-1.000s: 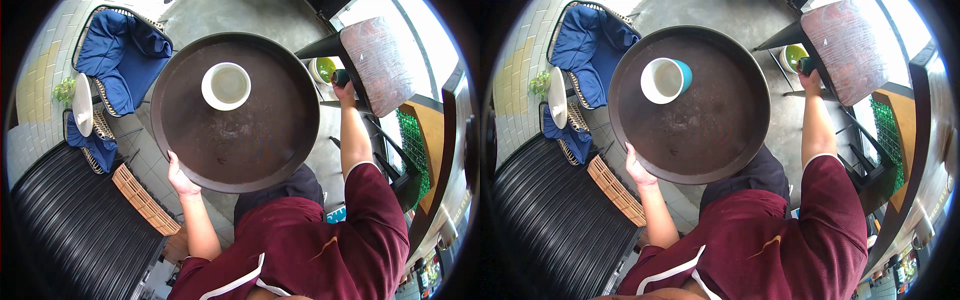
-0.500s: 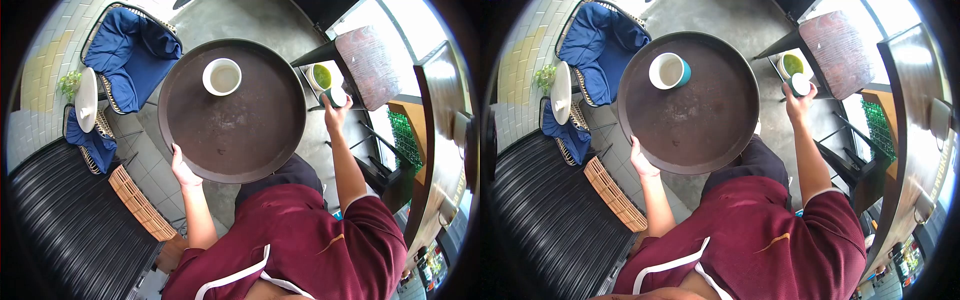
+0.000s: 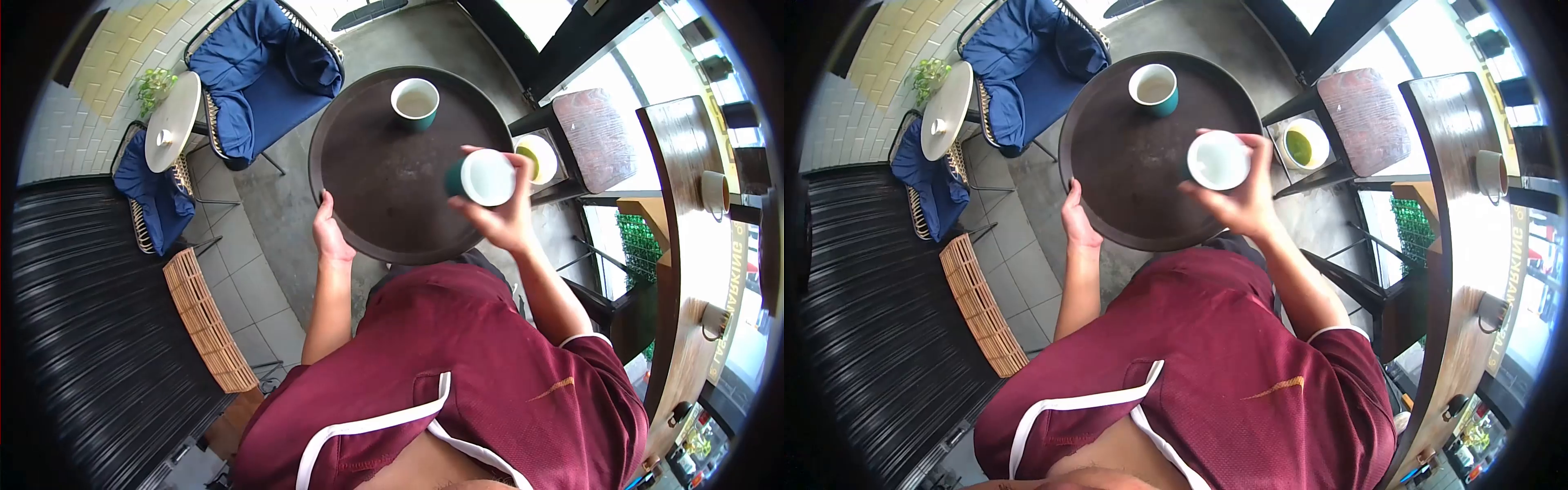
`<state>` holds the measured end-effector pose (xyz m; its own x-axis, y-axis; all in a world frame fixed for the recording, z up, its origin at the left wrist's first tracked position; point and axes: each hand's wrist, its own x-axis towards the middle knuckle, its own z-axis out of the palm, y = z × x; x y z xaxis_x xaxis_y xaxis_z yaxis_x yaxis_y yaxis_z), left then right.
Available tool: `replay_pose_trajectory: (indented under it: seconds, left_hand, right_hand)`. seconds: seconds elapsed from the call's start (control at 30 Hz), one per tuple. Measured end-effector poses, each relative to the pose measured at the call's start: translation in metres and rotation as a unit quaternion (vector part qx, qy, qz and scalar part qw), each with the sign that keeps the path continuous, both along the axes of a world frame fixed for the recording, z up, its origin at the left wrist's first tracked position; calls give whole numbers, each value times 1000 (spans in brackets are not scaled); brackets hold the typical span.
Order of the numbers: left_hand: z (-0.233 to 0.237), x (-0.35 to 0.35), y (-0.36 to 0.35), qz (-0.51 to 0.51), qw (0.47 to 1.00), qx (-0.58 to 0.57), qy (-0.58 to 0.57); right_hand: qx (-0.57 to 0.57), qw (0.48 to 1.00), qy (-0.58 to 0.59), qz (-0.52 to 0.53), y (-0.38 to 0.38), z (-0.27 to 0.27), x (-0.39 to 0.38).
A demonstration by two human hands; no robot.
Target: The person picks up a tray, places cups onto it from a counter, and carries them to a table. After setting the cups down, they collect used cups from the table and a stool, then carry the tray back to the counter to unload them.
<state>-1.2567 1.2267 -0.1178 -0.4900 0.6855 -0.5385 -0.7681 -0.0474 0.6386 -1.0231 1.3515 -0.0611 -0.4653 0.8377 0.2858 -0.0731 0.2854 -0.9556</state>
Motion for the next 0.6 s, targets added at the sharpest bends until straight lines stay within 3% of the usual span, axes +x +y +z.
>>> replay_pose_trajectory:
  seconds: [0.2, 0.4, 0.47, 0.6]
  left_hand:
    - [20, 11, 3, -44, 997, 44, -44]
    - [27, 17, 2, -50, 997, 45, -37]
    - [32, 20, 1, -53, 997, 43, -29]
    - [38, 28, 5, -59, 997, 45, -18]
  right_hand:
    - [48, 991, -84, 95, -20, -4, -42]
    - [69, 991, -79, 80, -28, -5, -44]
    - [127, 978, -162, 46, -28, 6, -39]
    - [86, 988, -121, 42, -28, -4, -35]
